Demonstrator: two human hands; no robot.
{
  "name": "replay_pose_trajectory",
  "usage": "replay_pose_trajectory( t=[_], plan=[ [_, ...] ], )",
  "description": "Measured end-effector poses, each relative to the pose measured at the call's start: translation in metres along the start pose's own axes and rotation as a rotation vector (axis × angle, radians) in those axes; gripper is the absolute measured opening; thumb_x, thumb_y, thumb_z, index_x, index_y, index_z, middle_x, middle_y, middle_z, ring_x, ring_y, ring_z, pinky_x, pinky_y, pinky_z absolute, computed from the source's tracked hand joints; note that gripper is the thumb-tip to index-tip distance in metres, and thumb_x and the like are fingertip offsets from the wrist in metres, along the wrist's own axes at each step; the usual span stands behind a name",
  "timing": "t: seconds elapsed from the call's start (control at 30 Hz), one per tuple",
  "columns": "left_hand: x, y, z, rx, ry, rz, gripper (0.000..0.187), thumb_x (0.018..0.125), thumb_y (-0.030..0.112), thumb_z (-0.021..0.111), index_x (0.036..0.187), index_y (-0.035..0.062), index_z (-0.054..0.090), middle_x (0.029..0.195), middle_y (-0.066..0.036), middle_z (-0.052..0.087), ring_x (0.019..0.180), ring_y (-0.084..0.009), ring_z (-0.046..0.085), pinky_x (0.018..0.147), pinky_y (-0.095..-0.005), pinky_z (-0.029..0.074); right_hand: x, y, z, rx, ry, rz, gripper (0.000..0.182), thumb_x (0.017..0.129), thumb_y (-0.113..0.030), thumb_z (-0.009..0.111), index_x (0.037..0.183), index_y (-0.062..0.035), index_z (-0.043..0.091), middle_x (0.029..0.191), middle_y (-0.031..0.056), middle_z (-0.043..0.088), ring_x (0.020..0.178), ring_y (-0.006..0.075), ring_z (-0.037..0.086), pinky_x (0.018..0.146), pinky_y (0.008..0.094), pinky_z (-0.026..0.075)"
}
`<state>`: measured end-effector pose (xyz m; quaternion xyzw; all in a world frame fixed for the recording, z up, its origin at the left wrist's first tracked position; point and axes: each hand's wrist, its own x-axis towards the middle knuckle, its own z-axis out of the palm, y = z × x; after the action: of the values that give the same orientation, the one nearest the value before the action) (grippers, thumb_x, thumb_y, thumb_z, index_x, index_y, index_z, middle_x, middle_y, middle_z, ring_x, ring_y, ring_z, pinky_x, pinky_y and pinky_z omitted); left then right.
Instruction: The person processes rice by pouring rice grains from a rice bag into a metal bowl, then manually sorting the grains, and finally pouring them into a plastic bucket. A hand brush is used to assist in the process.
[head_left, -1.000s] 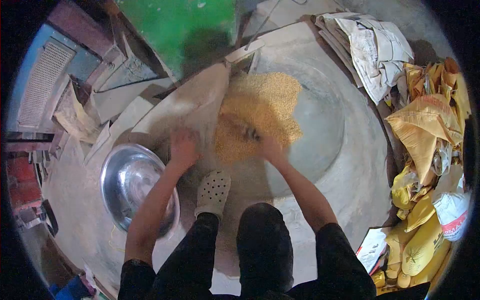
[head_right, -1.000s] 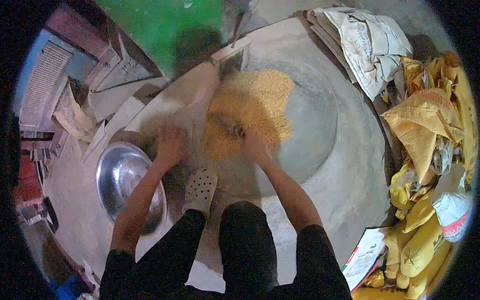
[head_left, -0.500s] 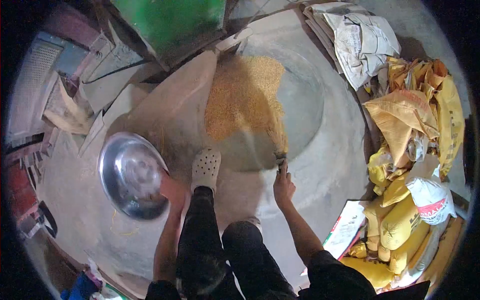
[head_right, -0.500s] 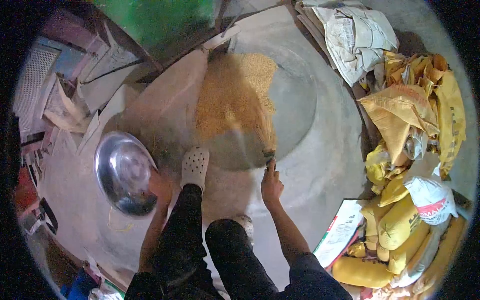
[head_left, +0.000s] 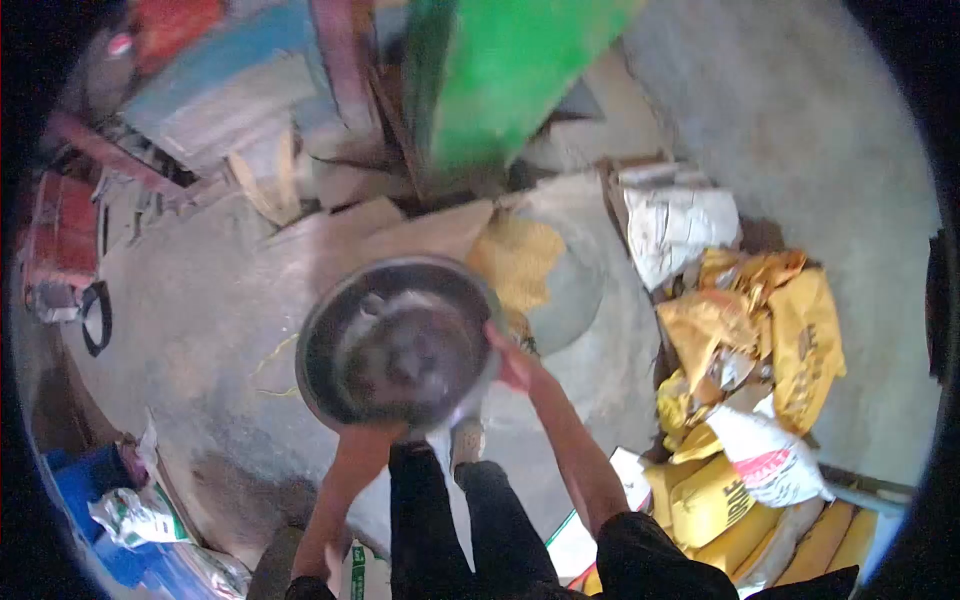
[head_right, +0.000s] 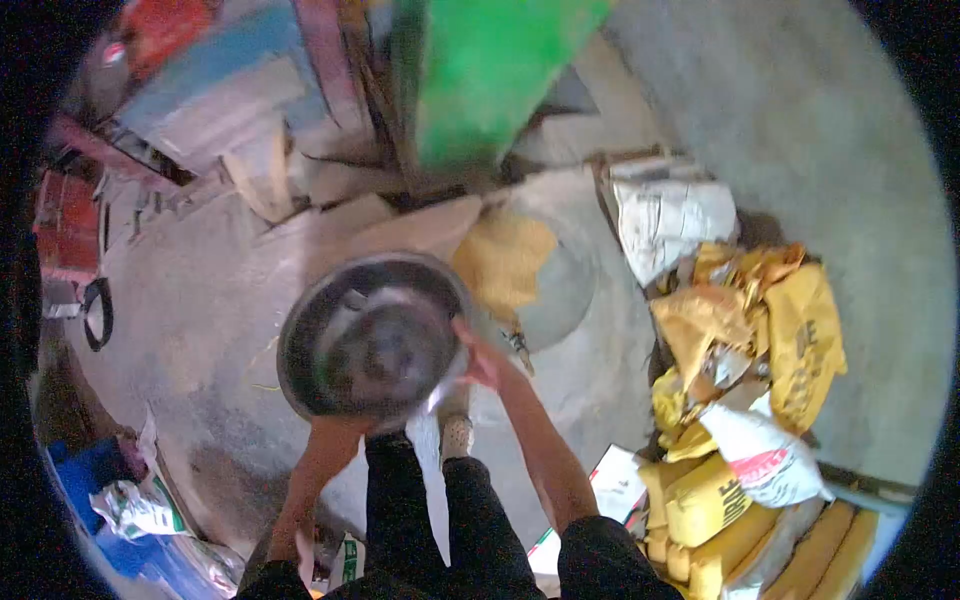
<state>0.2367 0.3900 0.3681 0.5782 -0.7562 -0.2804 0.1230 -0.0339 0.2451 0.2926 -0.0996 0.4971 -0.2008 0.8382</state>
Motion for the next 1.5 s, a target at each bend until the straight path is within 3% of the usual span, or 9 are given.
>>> replay_pose_trajectory(
  t=[0.2, 0.43, 0.53, 0.7, 0.93, 1.13, 1.27, 1.43, 1.5],
  plan=[
    [-0.079, 0.0, -0.222, -0.118, -0.257, -0.154, 0.021, 0.072, 0.021, 0.064, 0.091, 0.0137, 0.068, 0.091, -0.007, 0.066, 0.096, -0.026, 0.06, 0.097, -0.0449, 0.038, -0.061, 0.044, 0.098, -0.432, 0.124, 0.214, 0.015, 0.074, -0.01, 0.062, 0.088, -0.0038, 0.062, 0.082, 0.0064, 0.062, 0.068, 0.0188, 0.058, 0.061, 0.0315, 0.048],
    [-0.22, -0.136, -0.468, 0.218, 0.615, -0.51, 0.038, 0.07, 0.029, 0.069, 0.105, 0.0158, 0.061, 0.12, -0.009, 0.054, 0.109, -0.0279, 0.053, 0.105, -0.0527, 0.025, -0.047, 0.131, 0.358, -0.509, -0.235, 0.194, 0.036, 0.069, -0.007, 0.068, 0.103, -0.0004, 0.058, 0.087, 0.0074, 0.061, 0.081, 0.0197, 0.059, 0.072, 0.0331, 0.05],
    [-0.288, -0.203, -0.511, 0.221, 0.894, -0.787, 0.041, 0.072, 0.028, 0.066, 0.11, 0.0139, 0.056, 0.123, -0.01, 0.051, 0.112, -0.0272, 0.049, 0.105, -0.0503, 0.023, -0.049, 0.098, 0.603, -0.563, -0.052, 0.466, 0.037, 0.071, -0.008, 0.067, 0.104, 0.0025, 0.055, 0.082, 0.0068, 0.059, 0.077, 0.0183, 0.058, 0.068, 0.0288, 0.047],
    [-0.412, -0.297, -0.55, 0.113, 1.316, -1.177, 0.046, 0.076, 0.027, 0.062, 0.118, 0.0106, 0.049, 0.129, -0.01, 0.045, 0.118, -0.026, 0.043, 0.107, -0.0463, 0.021, 0.039, 0.172, 0.807, -0.812, -0.467, 0.621, 0.037, 0.071, -0.01, 0.069, 0.102, 0.003, 0.053, 0.083, 0.0053, 0.056, 0.075, 0.0142, 0.054, 0.067, 0.0285, 0.044],
    [-0.555, -0.531, -0.621, -0.159, 1.809, -1.28, 0.054, 0.081, 0.025, 0.055, 0.129, 0.0061, 0.038, 0.136, -0.011, 0.037, 0.126, -0.0244, 0.034, 0.109, -0.0407, 0.017, 0.221, 0.319, 1.085, -0.992, -0.528, 0.785, 0.04, 0.07, -0.004, 0.067, 0.106, 0.0023, 0.05, 0.083, 0.0072, 0.056, 0.077, 0.0158, 0.055, 0.068, 0.0305, 0.045],
    [-0.681, -0.832, -0.584, -0.804, 2.002, -1.044, 0.061, 0.085, 0.023, 0.05, 0.138, 0.0022, 0.029, 0.143, -0.012, 0.03, 0.133, -0.0231, 0.026, 0.11, -0.0359, 0.014, 0.499, 0.493, 1.153, -0.846, -0.423, 0.88, 0.02, 0.078, -0.014, 0.059, 0.096, -0.0044, 0.061, 0.085, 0.006, 0.06, 0.079, 0.0194, 0.059, 0.068, 0.0304, 0.046],
    [-0.738, -1.123, -0.45, -1.357, 1.845, -0.871, 0.058, 0.096, 0.039, 0.037, 0.141, 0.0041, 0.026, 0.141, -0.014, 0.033, 0.131, -0.0226, 0.03, 0.109, -0.0371, 0.02, 0.701, 0.57, 1.157, -1.769, -0.965, -0.025, 0.014, 0.072, -0.011, 0.064, 0.085, -0.0062, 0.062, 0.085, 0.0046, 0.057, 0.078, 0.0182, 0.055, 0.072, 0.0307, 0.045],
    [-0.713, -1.384, -0.239, -1.318, 1.19, -1.302, 0.052, 0.091, 0.038, 0.039, 0.134, 0.0092, 0.038, 0.129, -0.016, 0.047, 0.123, -0.0284, 0.04, 0.104, -0.0399, 0.028, 0.834, 0.634, 1.142, -0.787, 0.07, 0.465, 0.023, 0.07, -0.005, 0.059, 0.093, -0.0017, 0.056, 0.093, 0.0095, 0.058, 0.092, 0.0234, 0.055, 0.082, 0.0367, 0.046],
    [-0.685, -1.429, -0.189, -1.434, 1.069, -1.284, 0.051, 0.086, 0.034, 0.043, 0.13, 0.0074, 0.041, 0.125, -0.017, 0.049, 0.119, -0.0293, 0.043, 0.102, -0.0403, 0.03, 0.808, 0.642, 1.173, -0.811, 0.143, 0.419, 0.025, 0.071, -0.004, 0.058, 0.095, -0.0005, 0.055, 0.096, 0.0104, 0.058, 0.094, 0.025, 0.055, 0.086, 0.0375, 0.045]
  ],
)
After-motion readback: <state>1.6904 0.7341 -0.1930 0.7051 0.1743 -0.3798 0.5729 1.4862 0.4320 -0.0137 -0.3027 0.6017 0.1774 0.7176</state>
